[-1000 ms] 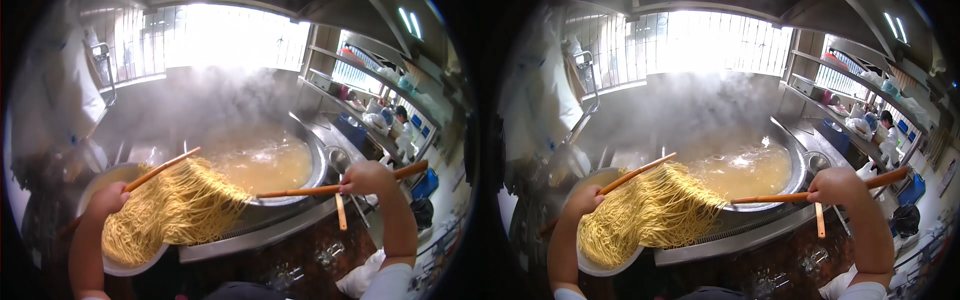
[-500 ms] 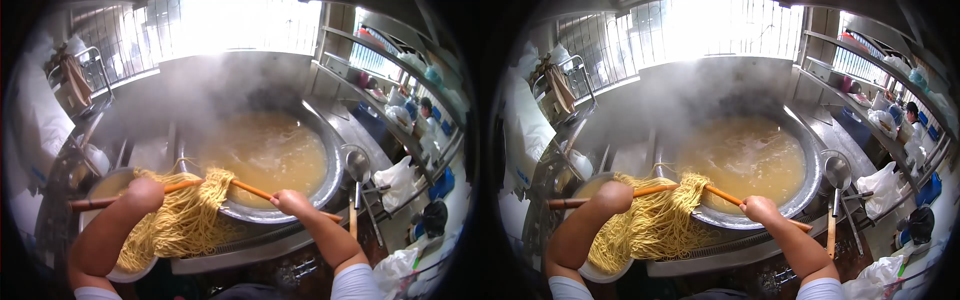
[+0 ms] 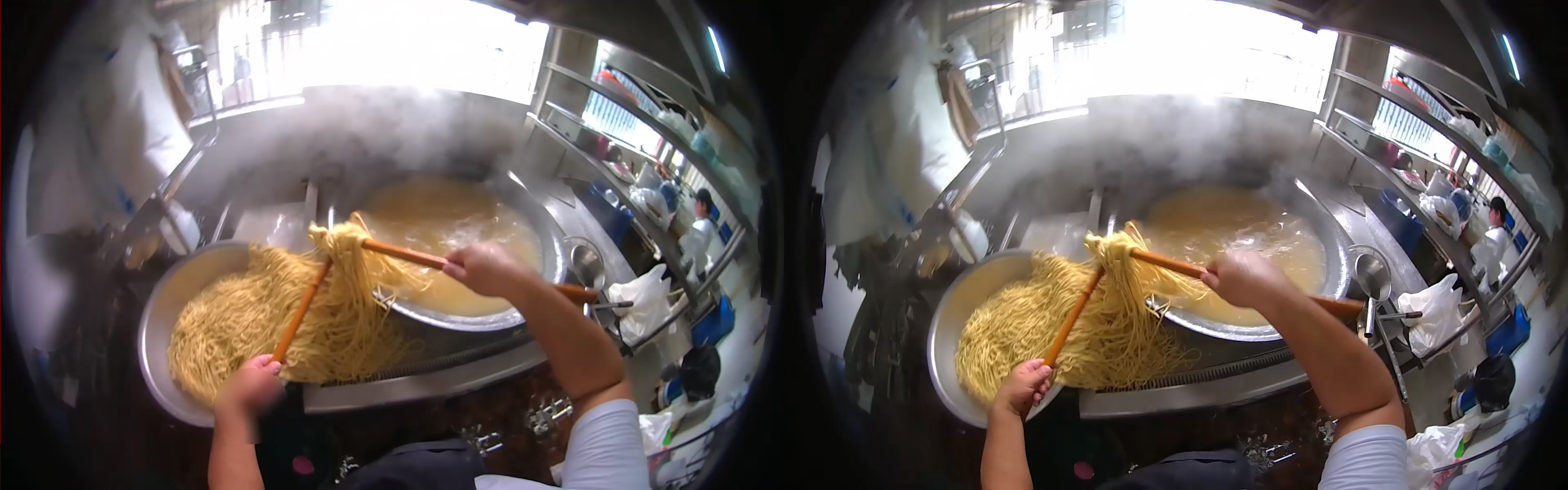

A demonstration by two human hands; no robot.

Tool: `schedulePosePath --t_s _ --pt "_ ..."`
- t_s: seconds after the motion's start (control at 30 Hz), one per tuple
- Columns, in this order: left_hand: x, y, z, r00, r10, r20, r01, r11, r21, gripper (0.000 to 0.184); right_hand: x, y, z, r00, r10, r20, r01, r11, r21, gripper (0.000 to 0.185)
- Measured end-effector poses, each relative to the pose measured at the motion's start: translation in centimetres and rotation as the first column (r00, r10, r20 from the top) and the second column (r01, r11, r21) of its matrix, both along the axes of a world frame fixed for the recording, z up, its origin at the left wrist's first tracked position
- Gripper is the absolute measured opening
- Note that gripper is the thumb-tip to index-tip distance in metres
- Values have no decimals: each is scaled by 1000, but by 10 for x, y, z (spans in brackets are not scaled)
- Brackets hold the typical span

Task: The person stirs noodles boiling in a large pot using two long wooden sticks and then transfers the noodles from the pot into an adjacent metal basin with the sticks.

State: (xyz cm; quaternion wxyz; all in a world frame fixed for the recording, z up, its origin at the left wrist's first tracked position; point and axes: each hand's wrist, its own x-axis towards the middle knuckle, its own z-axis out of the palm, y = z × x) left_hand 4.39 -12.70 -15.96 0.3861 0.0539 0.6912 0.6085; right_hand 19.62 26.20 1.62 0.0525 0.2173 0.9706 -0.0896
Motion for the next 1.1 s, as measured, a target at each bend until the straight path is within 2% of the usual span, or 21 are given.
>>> schedulePosePath --t_s 0.1,0.23,0.3,0.33,0.37,0.4,0.43,0.47,0.5,0.57,0.6,0.63,0.67,0.7,0.77,0.83,0.9,0.93,1.0,1.1 --pt "14 -63 8 994 103 -25 -101 994 43 20 -28 -69 56 992 122 17 -123 973 195 34" --pt "37 -155 18 975 211 -73 -208 977 47 21 -70 -156 90 964 244 104 -260 946 195 28" --pt "50 -199 28 955 265 -135 -283 948 -146 20 -84 -199 85 935 331 128 -353 899 259 30" --pt "53 -223 34 958 219 -185 -261 932 -253 19 -89 -219 79 916 358 179 -397 867 301 27" --pt "58 -245 44 956 128 -265 -247 837 -488 19 -91 -238 73 895 383 229 -442 830 341 25" --pt "65 -272 50 947 56 -317 -245 764 -597 21 -92 -254 68 878 387 281 -471 804 364 22" --pt "66 -314 33 865 -190 -464 -261 620 -740 23 -100 -258 57 853 391 346 -509 771 382 22" --pt "80 -335 40 818 -251 -517 -324 540 -776 24 -95 -262 57 852 384 356 -508 769 387 23" --pt "95 -351 52 808 -274 -522 -331 522 -787 24 -85 -260 58 849 378 368 -510 767 390 23" --pt "128 -355 96 865 -212 -455 -300 508 -808 22 -67 -241 69 852 390 350 -486 838 249 25" --pt "143 -365 105 871 -201 -448 -300 504 -810 22 -56 -226 71 844 425 328 -508 829 234 26" --pt "155 -374 112 916 -87 -392 -282 557 -782 21 -45 -209 73 836 457 305 -528 820 219 28" --pt "164 -380 115 945 22 -326 -272 607 -746 21 -34 -188 70 877 381 292 -422 902 88 31" --pt "172 -383 116 946 26 -324 -272 605 -748 21 -21 -168 65 910 296 291 -296 954 -47 35" --pt "188 -385 110 976 161 -144 -214 805 -553 23 18 -132 63 935 169 312 -129 981 -144 37" --pt "194 -380 94 995 99 -1 -86 862 -499 26 59 -91 52 937 112 332 -23 966 -259 37" --pt "196 -364 84 997 -4 74 39 880 -473 26 103 -75 55 926 -58 373 178 938 -296 36" --pt "192 -358 80 997 -10 80 47 879 -474 26 122 -66 54 913 -99 396 221 936 -274 36" --pt "184 -347 71 984 -151 95 178 782 -597 24 153 -52 47 897 -142 419 264 932 -250 36" --pt "172 -340 55 991 -106 81 134 782 -609 23 185 -38 18 846 -217 487 389 877 -284 36"
